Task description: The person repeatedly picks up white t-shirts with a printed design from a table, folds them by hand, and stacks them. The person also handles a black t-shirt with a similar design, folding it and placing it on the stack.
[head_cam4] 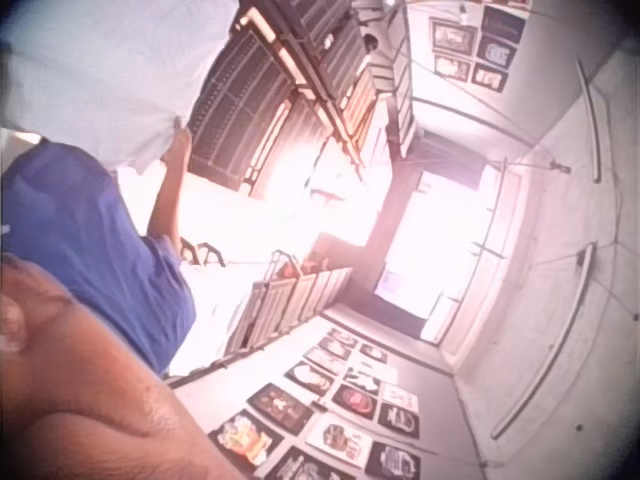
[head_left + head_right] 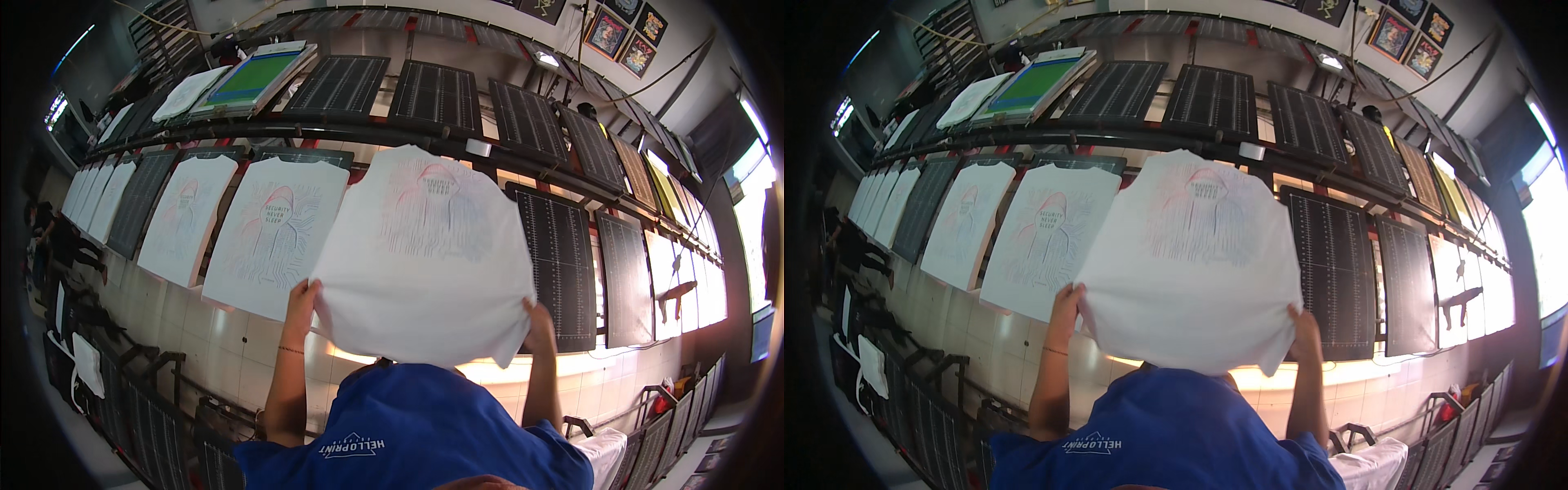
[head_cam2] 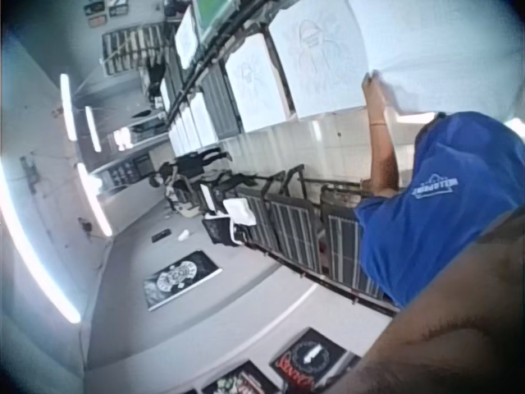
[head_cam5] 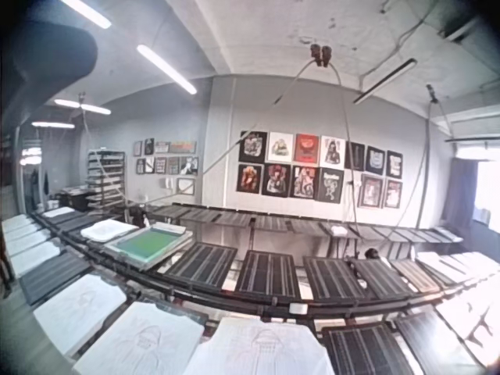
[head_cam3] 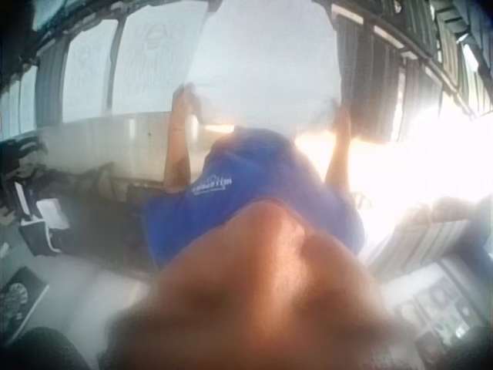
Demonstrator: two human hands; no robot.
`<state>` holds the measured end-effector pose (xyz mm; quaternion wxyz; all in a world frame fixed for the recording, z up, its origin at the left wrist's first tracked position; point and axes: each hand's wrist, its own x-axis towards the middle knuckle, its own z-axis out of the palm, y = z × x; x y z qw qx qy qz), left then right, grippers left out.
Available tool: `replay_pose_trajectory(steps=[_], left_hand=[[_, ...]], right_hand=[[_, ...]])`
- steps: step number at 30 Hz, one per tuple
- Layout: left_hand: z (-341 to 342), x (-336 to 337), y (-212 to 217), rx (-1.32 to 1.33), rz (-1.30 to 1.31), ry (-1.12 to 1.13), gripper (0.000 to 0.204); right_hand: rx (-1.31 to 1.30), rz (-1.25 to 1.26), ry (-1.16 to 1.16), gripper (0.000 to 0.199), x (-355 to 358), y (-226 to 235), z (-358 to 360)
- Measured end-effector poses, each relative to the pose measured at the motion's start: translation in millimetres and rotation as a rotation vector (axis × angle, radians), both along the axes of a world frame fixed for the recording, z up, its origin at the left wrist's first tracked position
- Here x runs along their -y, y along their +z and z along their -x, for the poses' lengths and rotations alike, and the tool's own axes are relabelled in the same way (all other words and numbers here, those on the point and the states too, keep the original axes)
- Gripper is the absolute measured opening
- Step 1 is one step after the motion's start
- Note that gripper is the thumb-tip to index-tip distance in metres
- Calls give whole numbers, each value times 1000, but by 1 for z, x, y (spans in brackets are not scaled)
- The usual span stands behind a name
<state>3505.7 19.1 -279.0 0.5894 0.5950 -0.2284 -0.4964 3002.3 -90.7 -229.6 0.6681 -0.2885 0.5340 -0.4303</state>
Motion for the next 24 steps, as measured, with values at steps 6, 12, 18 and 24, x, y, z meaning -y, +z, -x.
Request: replay_pose_trajectory(steps=[6,12,18,24], left_hand=[[9,-59,-84,20,-209,-27,27],[5,-90,-112,20,-215,-18,24],[15,-91,-100,260,-394,-198,28],[11,-30,-167,319,-250,-166,50]], right_hand=[[112,-151,-9,41,-76,-98,8],[-11,-271,13,38,-99,-117,21],[-156,-318,130,39,-100,-138,39],[-124,42,128,56,-59,-195,8]])
